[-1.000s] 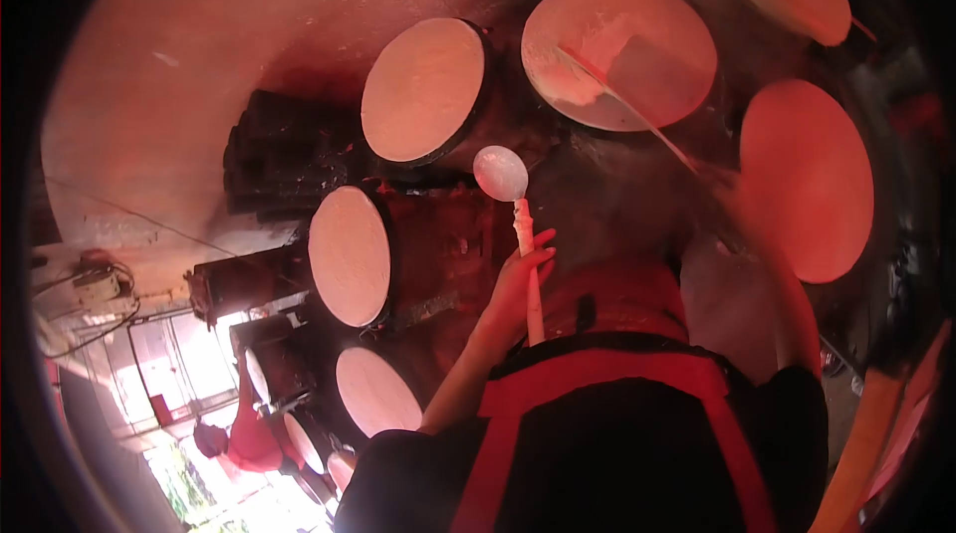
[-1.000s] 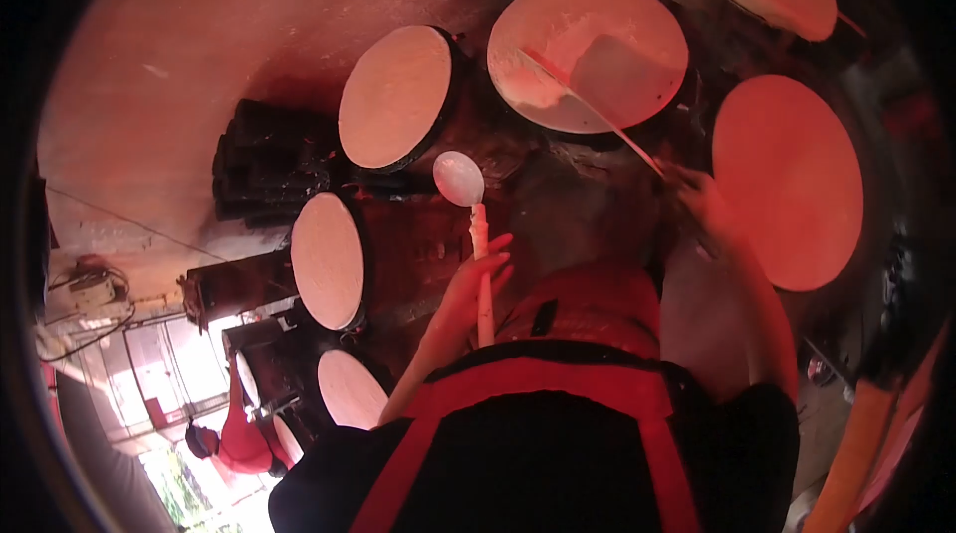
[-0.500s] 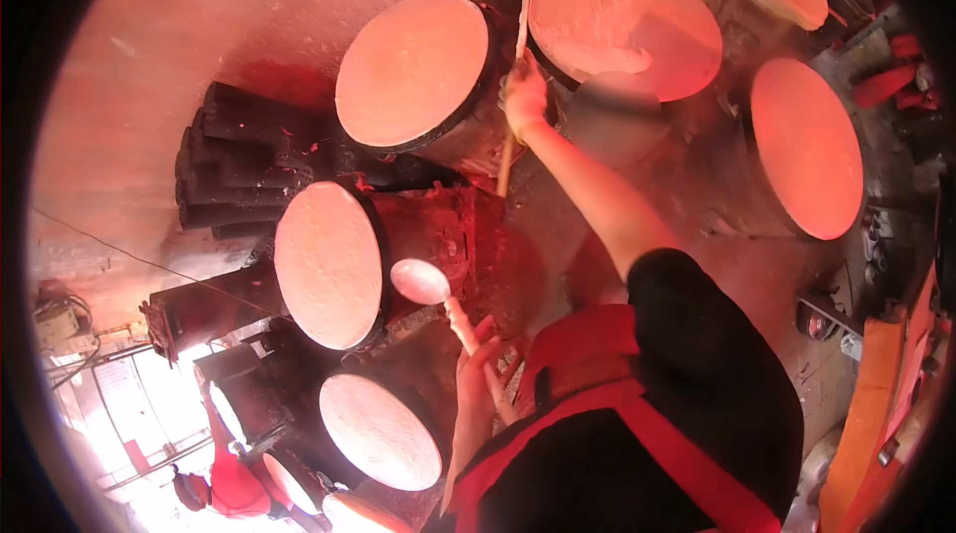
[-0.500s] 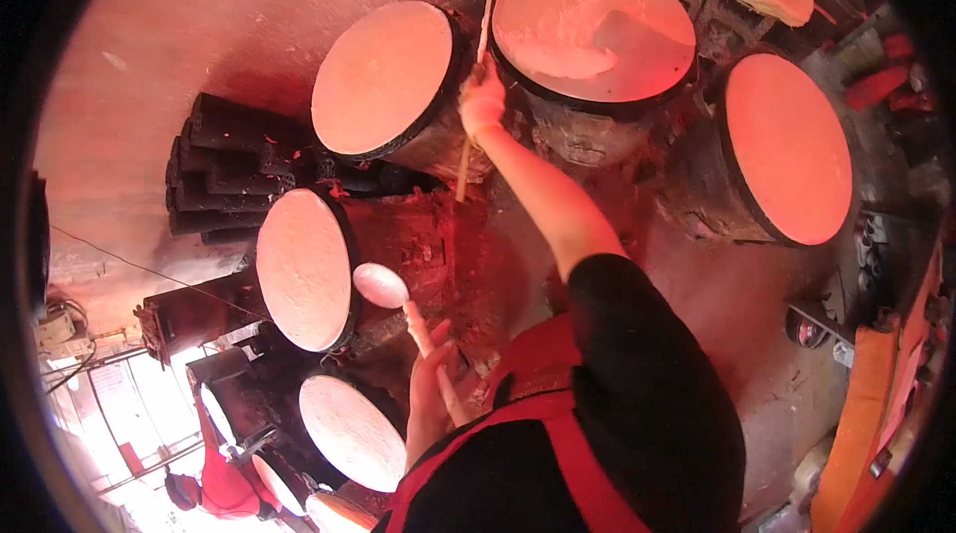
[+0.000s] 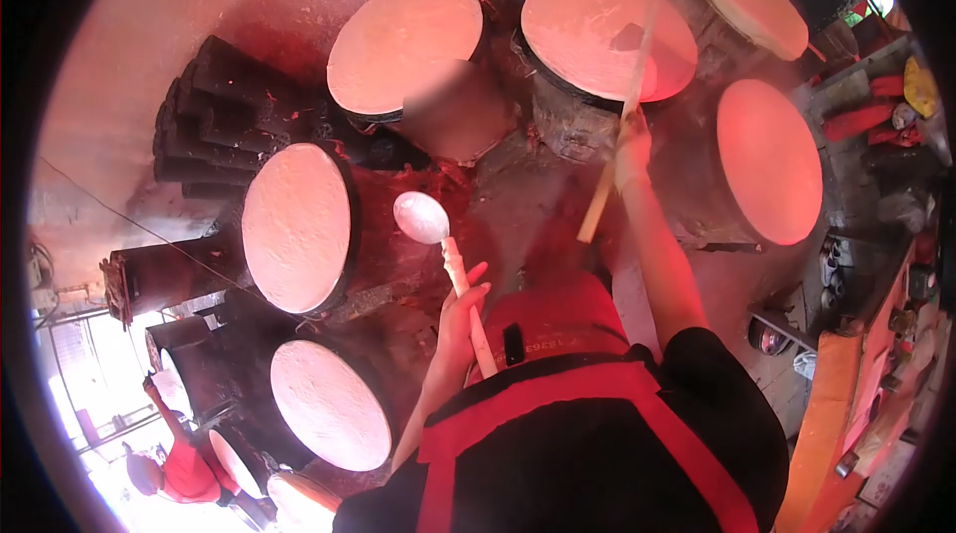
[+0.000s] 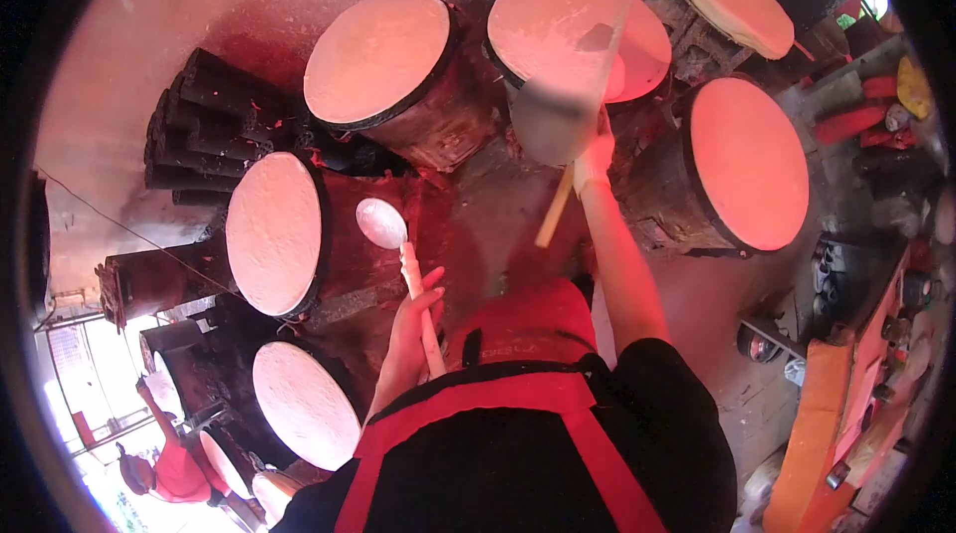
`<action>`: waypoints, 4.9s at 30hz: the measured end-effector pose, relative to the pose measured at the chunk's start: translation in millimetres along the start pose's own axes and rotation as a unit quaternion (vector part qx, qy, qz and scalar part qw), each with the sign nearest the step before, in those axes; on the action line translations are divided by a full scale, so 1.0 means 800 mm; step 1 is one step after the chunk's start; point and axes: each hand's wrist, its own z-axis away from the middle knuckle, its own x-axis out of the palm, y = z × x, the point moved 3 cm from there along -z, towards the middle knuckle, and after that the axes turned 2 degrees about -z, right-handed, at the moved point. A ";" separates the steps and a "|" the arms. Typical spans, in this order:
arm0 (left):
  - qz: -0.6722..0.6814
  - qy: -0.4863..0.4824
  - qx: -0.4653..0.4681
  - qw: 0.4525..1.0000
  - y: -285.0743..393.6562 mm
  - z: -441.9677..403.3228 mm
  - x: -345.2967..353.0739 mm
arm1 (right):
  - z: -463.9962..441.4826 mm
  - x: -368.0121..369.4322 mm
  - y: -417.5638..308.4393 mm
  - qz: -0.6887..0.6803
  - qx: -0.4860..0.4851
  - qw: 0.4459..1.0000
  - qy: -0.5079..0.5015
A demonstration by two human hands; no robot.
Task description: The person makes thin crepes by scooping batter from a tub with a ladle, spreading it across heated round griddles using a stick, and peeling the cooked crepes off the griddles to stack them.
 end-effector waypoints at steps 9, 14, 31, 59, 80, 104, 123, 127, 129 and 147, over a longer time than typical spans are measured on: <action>0.016 -0.064 0.010 0.998 -0.009 -0.025 0.101 | 0.013 -0.092 -0.026 0.017 0.183 0.967 -0.178; 0.011 -0.065 0.020 0.998 -0.017 -0.030 0.171 | -0.071 -0.160 -0.062 -0.049 0.183 0.971 -0.145; 0.073 -0.080 0.031 0.994 0.002 -0.028 0.317 | -0.232 -0.124 -0.092 0.357 -0.195 0.898 -0.171; 0.042 -0.187 -0.017 0.981 0.061 -0.069 0.248 | -0.146 -0.124 -0.120 0.107 -0.013 0.994 -0.023; 0.036 -0.240 0.267 0.933 0.186 -0.135 0.384 | -0.071 -0.168 -0.077 0.089 0.293 0.947 -0.094; 0.479 0.059 -0.028 0.875 0.038 -0.055 0.061 | 0.015 0.067 -0.065 0.347 -0.265 0.793 -0.425; 0.459 0.133 0.136 0.868 0.203 -0.082 -0.114 | -0.029 0.520 0.117 0.601 -0.473 0.436 -0.474; 0.448 0.144 0.115 0.875 0.232 -0.098 -0.112 | -0.056 0.578 0.041 0.600 -0.413 0.511 -0.456; 0.442 0.122 0.110 0.882 0.237 -0.111 -0.106 | -0.092 0.596 -0.011 0.558 -0.396 0.585 -0.435; 0.518 -0.251 -0.078 0.814 0.290 -0.215 0.055 | -0.505 0.028 -0.688 -0.008 -0.212 0.974 -0.077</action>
